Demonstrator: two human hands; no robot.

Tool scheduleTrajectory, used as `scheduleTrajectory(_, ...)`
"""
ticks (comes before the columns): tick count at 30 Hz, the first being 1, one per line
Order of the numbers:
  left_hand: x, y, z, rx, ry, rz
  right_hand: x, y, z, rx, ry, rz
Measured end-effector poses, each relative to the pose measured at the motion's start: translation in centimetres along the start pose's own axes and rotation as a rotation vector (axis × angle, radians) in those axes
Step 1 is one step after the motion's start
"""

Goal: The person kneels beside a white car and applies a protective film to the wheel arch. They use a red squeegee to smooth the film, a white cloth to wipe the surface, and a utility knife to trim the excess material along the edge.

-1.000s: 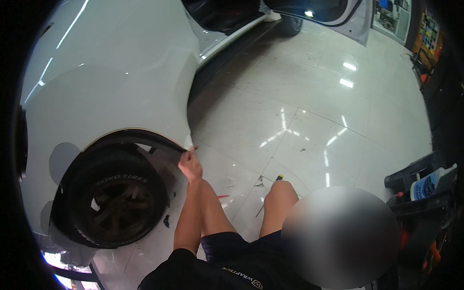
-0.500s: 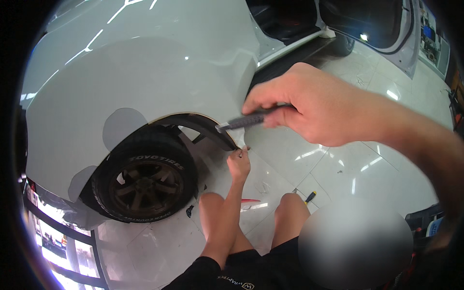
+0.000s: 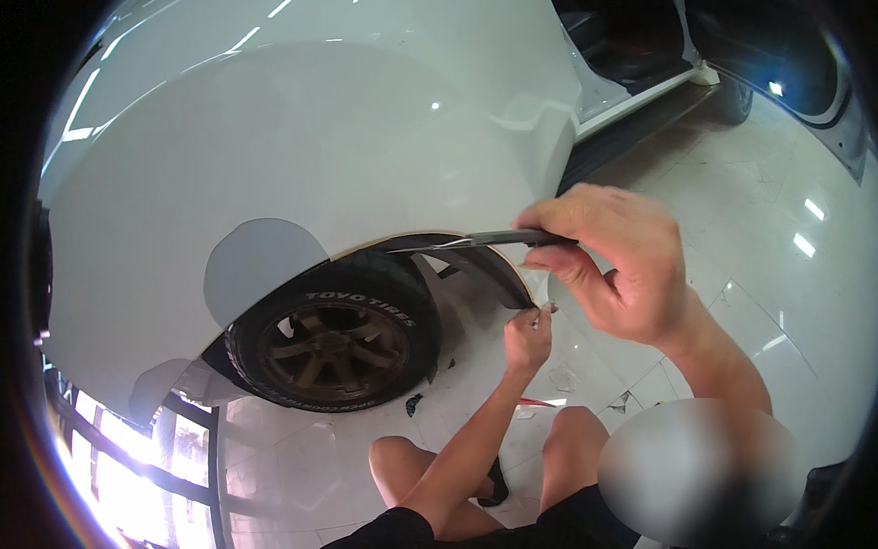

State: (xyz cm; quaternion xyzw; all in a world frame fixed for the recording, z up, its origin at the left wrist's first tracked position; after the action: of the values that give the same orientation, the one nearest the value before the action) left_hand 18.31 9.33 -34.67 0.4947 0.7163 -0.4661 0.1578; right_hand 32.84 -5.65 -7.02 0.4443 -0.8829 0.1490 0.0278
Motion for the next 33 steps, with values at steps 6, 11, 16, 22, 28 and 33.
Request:
scheduleTrajectory(6,-0.5,-0.5,-0.1,-0.001,-0.010,0.043,1.7,0.8,-4.2,-0.062,-0.299,0.175)
scheduleTrajectory(11,-0.4,-0.4,-0.1,-0.010,0.011,0.063,1.6,1.6,-5.4,-0.064,-0.373,0.219)
scheduleTrajectory(16,-0.3,-0.1,-0.3,-0.038,0.034,0.096,0.6,2.5,-4.8,-0.042,-0.305,0.210)
scheduleTrajectory(22,0.0,0.0,-0.2,-0.034,0.045,0.082,0.0,3.1,-4.8,-0.046,-0.334,0.244)
scheduleTrajectory(28,-0.2,-0.1,-0.2,-0.076,0.016,0.161,-0.5,3.2,-4.4,-0.062,-0.312,0.252)
scheduleTrajectory(33,-0.4,0.0,-0.3,-0.030,0.001,0.125,-0.4,3.1,-4.1,-0.057,-0.231,0.272)
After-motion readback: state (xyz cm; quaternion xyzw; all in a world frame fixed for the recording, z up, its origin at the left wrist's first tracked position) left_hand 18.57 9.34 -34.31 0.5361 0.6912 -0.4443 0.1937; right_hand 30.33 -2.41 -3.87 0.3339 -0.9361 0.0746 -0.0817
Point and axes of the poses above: each hand's wrist, its own z-axis away from the middle knuckle, its own y-axis out of the palm, x = y × z, the point moved 4 cm from there along -z, towards the middle knuckle, and after that the axes turned 4 degrees about y, right-handed, at the moved point
